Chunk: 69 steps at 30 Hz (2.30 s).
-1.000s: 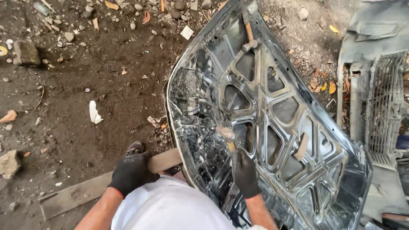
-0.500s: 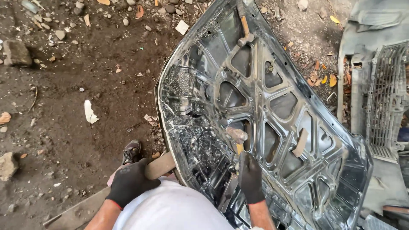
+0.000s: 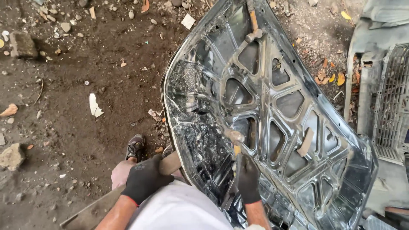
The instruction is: The person uses a hammer and a metal bar to repeatedly strike and pry at a large, detached car hood lying on the ground. The person adjusts the position of the metal bar and continues hammering various sections of the hood's underside.
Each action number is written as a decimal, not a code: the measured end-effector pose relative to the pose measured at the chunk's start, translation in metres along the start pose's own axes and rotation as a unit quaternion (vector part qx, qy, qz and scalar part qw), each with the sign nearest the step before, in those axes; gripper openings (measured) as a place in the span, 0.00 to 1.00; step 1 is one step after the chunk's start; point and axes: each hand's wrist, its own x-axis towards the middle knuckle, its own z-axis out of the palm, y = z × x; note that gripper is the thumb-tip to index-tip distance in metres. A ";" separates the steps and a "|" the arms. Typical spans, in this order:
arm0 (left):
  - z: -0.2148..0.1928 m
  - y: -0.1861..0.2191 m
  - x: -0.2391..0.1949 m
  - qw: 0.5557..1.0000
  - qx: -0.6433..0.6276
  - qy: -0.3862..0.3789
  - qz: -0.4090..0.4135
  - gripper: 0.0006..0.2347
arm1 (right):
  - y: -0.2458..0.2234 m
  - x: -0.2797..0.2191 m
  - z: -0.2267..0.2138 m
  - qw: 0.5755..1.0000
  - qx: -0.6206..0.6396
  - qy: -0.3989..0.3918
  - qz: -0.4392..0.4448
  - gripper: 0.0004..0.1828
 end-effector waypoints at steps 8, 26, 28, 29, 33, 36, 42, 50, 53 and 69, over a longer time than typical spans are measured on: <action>0.010 -0.001 0.018 0.995 -0.069 0.031 0.071 0.29 | 0.006 0.008 -0.012 0.953 0.159 -0.042 0.255 0.20; -0.003 0.014 0.011 1.000 -0.015 0.018 0.001 0.27 | -0.037 0.024 -0.021 0.994 0.005 -0.083 0.074 0.13; -0.003 0.013 0.009 0.999 -0.019 0.030 0.011 0.31 | -0.043 0.027 -0.022 0.987 0.000 -0.117 0.113 0.14; -0.006 0.012 0.011 0.998 -0.022 0.047 0.024 0.35 | -0.047 0.031 -0.021 0.978 -0.004 -0.145 0.149 0.16; 0.008 -0.003 0.017 0.996 -0.047 0.065 0.050 0.36 | -0.011 0.038 -0.002 0.992 -0.009 -0.122 0.026 0.16; 0.003 0.002 0.015 0.999 -0.034 0.005 -0.022 0.33 | -0.040 0.049 -0.015 0.993 0.017 -0.108 -0.041 0.16; 0.008 -0.005 0.018 0.999 -0.033 0.027 0.010 0.36 | -0.048 0.050 -0.019 0.988 0.032 -0.127 0.078 0.17; 0.008 -0.007 0.016 0.999 -0.033 0.010 -0.001 0.29 | -0.074 0.051 -0.020 0.994 0.044 -0.104 -0.001 0.16; 0.010 -0.009 0.018 0.998 -0.058 0.022 0.005 0.30 | -0.054 0.060 -0.005 0.984 0.030 -0.170 0.049 0.18; 0.009 -0.008 0.016 0.997 -0.080 0.014 0.000 0.30 | -0.014 0.038 -0.025 0.992 0.034 -0.116 0.045 0.15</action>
